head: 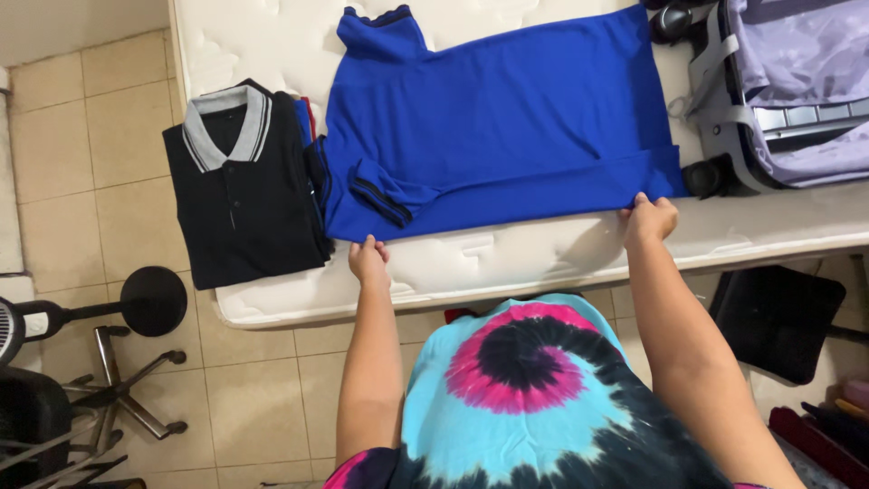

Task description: The person folds shirts and a scarf by hand and packs them into a suitcase on a bed.

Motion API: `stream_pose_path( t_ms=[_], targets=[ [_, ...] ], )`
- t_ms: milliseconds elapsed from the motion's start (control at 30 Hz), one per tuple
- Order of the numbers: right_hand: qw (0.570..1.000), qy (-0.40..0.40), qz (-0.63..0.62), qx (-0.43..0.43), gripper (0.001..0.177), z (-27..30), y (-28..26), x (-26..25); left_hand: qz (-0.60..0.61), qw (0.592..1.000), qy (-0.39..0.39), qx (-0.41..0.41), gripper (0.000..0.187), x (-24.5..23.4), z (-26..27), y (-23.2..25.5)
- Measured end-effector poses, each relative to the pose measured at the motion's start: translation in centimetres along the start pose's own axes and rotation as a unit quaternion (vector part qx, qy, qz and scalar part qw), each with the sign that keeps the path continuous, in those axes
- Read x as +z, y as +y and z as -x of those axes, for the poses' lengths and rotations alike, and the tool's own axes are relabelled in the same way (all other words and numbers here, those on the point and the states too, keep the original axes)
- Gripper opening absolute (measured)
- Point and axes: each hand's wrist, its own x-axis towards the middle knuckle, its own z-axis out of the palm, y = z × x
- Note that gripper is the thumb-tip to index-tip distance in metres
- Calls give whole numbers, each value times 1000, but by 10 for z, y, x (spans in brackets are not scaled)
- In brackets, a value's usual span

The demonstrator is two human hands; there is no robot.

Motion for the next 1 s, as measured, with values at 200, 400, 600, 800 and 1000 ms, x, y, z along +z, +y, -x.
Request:
stream_pose_path(
  t_ms=[200,400,600,800,1000],
  targets=[
    [997,19,73,13,17,38,22,-37,-57,998,-25,15,10,-42,24,-17],
    [923,138,334,-129,33,53,5,-48,-304,880,191,311,30,-42,32,-18],
    [866,-8,394,-308,32,49,-24,-29,-287,885,85,355,31,0,35,-4],
    [784,-131,507,-334,31,23,-36,-16,-176,983,-40,-22,36,40,32,12],
    [771,-159,552,-274,18,19,-43,-15,-70,991,-113,25,22,61,21,20]
  ],
)
